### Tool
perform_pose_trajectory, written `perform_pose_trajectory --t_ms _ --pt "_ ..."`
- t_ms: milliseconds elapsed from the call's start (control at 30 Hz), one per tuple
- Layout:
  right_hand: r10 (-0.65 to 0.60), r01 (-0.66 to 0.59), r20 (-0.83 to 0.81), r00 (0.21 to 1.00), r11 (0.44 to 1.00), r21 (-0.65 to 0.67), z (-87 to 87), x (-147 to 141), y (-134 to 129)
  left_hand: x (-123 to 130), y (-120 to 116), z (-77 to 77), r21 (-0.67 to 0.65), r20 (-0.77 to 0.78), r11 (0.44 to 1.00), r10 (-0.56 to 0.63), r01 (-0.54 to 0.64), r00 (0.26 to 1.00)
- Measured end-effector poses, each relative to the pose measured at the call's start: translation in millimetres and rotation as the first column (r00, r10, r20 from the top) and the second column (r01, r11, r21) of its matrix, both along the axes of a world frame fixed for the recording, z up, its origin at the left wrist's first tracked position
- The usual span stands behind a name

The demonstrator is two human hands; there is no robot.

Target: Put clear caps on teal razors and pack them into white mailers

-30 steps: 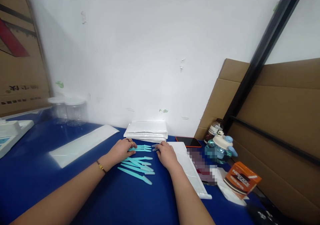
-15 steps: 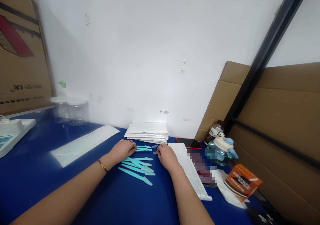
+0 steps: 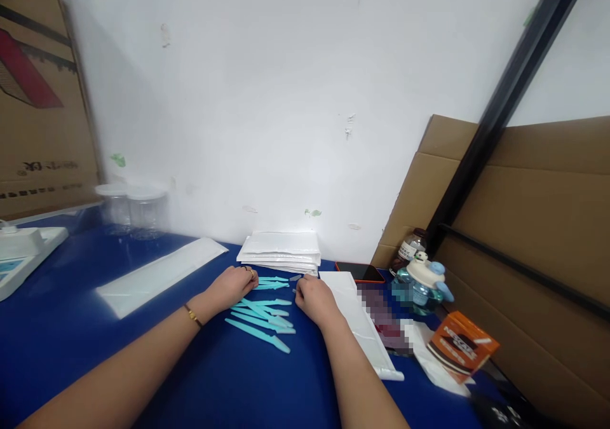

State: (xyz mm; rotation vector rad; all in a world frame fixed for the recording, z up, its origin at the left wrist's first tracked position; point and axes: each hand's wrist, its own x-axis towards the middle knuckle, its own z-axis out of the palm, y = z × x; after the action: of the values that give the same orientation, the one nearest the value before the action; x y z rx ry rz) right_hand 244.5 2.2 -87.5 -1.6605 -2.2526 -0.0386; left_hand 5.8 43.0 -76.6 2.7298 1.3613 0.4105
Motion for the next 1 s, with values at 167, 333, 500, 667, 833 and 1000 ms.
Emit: perform_pose_trajectory --t_ms 167,333,500,667,833,1000 --pt "0.029 -0.032 -0.247 0.969 0.999 -0.010 -1.0 4.6 -1.8 -1.1 -1.9 1.5 0.005 0.009 1.000 -0.009 0.009 1.000" --pt "0.014 -0.113 -0.625 0.780 0.987 -0.118 -1.3 12.4 -0.2 -1.9 -0.5 1.9 0.007 0.031 1.000 -0.007 0.007 1.000" --pt "-0.077 -0.199 -0.839 0.539 0.956 -0.215 0.6 8.0 0.1 -1.2 0.3 2.6 0.026 0.045 1.000 -0.016 0.015 0.999" --pt "-0.143 -0.234 -0.905 0.402 0.939 -0.252 1.0 5.8 -0.9 -0.8 0.8 1.4 0.017 0.069 1.000 -0.014 0.013 0.998" --pt "-0.140 -0.296 -0.929 0.342 0.922 -0.248 0.1 4.1 -0.9 -1.0 0.2 1.4 0.048 0.082 0.998 -0.049 0.045 0.995" --pt "-0.150 -0.317 -0.931 0.333 0.912 -0.260 1.4 -3.3 -3.1 0.7 -2.0 3.1 0.040 0.125 0.997 -0.074 0.069 0.989"
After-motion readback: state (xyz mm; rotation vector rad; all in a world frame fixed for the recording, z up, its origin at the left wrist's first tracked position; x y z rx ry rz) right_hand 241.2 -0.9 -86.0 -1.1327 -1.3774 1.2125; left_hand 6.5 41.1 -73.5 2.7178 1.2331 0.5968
